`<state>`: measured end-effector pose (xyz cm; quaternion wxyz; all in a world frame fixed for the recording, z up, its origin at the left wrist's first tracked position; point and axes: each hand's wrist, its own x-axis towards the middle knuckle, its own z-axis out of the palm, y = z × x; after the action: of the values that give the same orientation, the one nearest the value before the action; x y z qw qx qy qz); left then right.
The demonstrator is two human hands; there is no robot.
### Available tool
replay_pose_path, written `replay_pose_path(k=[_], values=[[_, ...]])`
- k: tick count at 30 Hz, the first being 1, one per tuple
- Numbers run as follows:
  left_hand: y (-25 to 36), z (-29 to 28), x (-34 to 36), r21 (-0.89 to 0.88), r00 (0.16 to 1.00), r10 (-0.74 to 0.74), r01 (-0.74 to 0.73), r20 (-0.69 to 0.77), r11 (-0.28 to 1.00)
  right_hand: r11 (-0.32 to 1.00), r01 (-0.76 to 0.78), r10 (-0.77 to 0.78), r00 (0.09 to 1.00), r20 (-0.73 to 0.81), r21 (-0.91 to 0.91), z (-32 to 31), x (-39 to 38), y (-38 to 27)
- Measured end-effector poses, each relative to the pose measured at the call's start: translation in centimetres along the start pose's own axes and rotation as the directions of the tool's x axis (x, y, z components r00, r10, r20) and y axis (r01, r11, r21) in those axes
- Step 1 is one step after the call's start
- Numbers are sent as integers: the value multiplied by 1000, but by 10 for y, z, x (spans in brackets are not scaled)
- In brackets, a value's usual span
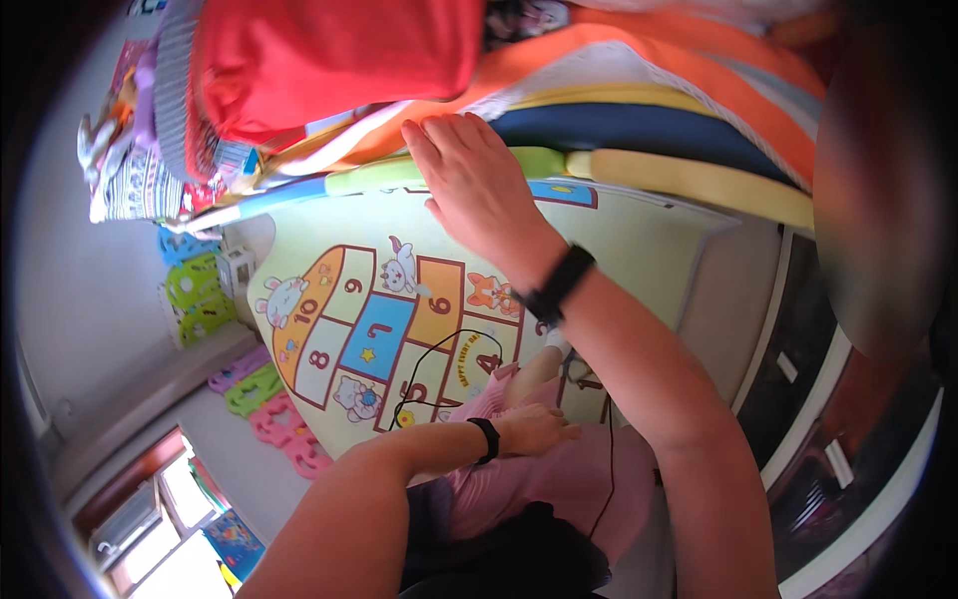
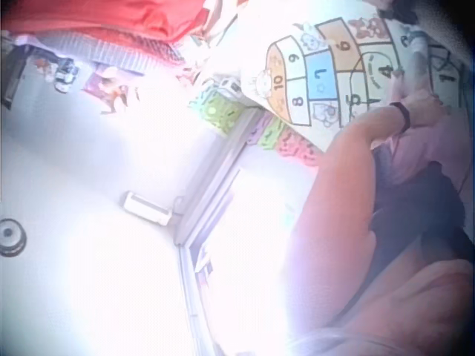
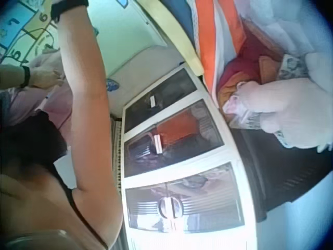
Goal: The person ties straps on plastic playpen panels and connects them together. They handle a yellow panel, then a blue panel, threading and tying straps to secure the pieces. The person sits on a colorful play mat while assembling the structure.
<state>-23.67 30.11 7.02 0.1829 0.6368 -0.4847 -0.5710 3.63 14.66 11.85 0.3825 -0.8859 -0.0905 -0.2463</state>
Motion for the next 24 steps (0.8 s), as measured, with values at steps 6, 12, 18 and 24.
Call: replay_pose_path(k=[6, 12, 18, 24], values=[[-37, 89, 1, -232, 975, -160, 121, -154, 965, 989, -16, 72, 922, 379, -150, 51, 16, 16], [-75, -53, -118, -464, 309, -598, 410, -739, 785, 978, -39, 118, 914, 388, -206, 36, 23, 9], [-196, -228, -274, -377, -456, -147, 467, -878, 800, 942, -105, 263, 821, 506, -319, 34, 28, 10], [-330, -331, -371, -495, -330, -375, 470, -866, 731, 951, -68, 213, 851, 480, -303, 41, 22, 12]])
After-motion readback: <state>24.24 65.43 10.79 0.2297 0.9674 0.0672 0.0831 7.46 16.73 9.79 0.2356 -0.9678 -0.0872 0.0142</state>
